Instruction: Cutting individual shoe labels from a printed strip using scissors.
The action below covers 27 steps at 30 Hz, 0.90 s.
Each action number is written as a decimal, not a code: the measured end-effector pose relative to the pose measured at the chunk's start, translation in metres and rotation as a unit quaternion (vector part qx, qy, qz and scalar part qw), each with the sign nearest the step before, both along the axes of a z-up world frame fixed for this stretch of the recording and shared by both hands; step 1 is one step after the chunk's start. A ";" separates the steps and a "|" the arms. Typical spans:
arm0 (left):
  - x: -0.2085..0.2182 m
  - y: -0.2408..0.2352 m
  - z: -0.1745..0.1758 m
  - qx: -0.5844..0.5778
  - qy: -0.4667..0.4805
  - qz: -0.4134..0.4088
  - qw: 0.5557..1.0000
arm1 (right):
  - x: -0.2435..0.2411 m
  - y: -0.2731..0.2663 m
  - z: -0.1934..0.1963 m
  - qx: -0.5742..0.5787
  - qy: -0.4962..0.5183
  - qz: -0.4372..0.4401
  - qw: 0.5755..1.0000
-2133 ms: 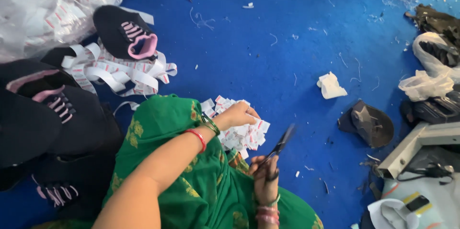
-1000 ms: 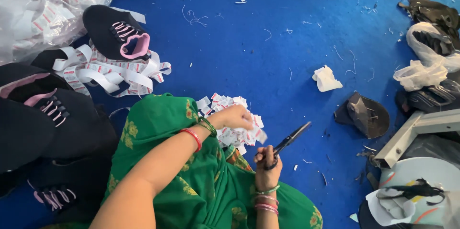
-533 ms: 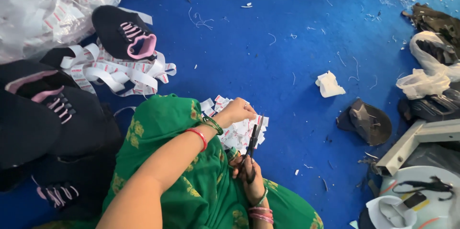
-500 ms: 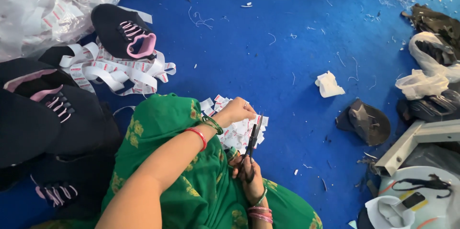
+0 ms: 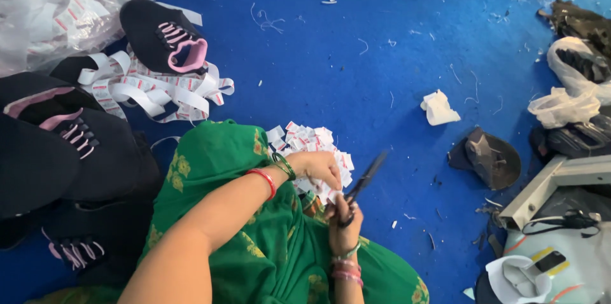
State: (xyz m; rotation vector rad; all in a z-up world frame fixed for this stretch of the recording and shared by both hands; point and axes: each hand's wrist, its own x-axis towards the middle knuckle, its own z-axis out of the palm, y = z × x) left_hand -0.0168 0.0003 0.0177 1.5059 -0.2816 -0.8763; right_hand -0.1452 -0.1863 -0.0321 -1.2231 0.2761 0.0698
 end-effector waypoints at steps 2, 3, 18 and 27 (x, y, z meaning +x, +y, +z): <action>0.007 0.001 -0.006 0.006 -0.019 -0.018 1.000 | 0.008 -0.012 -0.003 -0.003 -0.010 -0.044 0.999; 0.010 0.003 -0.008 0.013 -0.038 -0.035 0.999 | 0.012 -0.016 -0.004 -0.004 -0.020 -0.087 0.996; 0.027 0.009 -0.001 0.052 -0.110 0.212 0.970 | -0.023 0.015 0.027 0.012 0.047 0.199 0.979; 0.025 0.011 0.013 0.061 -0.100 0.195 0.974 | -0.024 -0.004 -0.018 -0.034 0.067 0.151 0.986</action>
